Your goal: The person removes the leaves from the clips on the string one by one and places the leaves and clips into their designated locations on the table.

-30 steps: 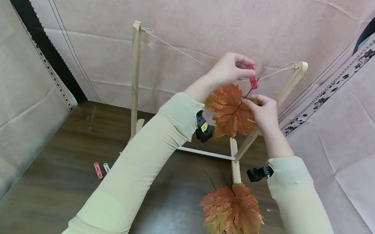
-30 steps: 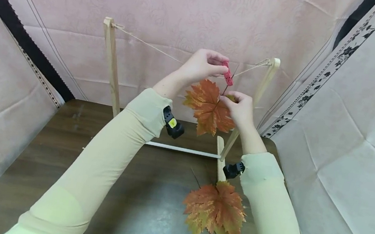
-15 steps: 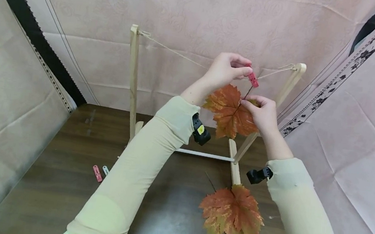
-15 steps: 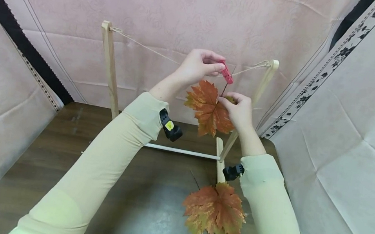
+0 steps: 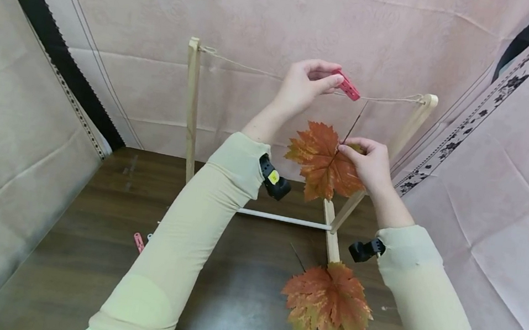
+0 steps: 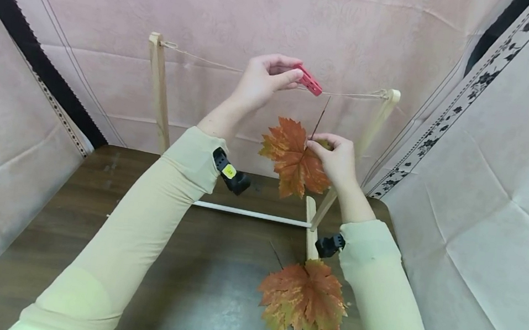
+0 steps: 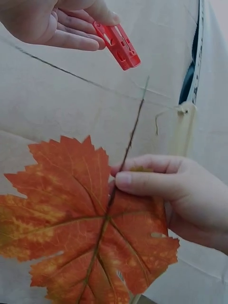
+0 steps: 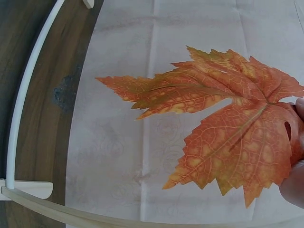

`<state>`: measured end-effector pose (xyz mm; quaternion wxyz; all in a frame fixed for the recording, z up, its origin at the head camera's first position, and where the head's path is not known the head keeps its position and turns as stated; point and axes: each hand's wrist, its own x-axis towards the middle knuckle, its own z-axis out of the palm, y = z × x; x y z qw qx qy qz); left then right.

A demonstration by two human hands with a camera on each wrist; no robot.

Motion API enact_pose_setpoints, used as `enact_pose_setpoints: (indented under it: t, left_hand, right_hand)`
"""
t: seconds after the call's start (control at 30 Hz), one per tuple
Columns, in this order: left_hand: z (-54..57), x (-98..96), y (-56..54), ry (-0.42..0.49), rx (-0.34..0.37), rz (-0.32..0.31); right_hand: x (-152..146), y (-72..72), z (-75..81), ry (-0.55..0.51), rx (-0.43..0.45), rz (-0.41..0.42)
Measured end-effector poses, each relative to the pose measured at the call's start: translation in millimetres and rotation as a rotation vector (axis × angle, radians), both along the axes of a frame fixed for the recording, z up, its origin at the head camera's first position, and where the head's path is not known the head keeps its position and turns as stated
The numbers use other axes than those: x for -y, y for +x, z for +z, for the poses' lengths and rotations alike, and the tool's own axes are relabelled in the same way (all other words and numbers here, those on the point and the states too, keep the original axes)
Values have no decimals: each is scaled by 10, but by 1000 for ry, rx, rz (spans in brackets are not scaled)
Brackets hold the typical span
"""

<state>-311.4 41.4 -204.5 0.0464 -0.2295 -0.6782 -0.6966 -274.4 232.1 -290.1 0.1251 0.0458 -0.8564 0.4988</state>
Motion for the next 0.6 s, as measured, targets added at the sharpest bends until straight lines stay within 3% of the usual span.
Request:
enact_pose_setpoints:
  t: [0.37,0.6]
  left_hand:
    - [-46,243,-11,34,21,-7]
    - [-140,387,9,-42,75,-12]
  right_hand:
    - [-2,6,-40,-21,14,12]
    - [-14,29,-56,11,34,88]
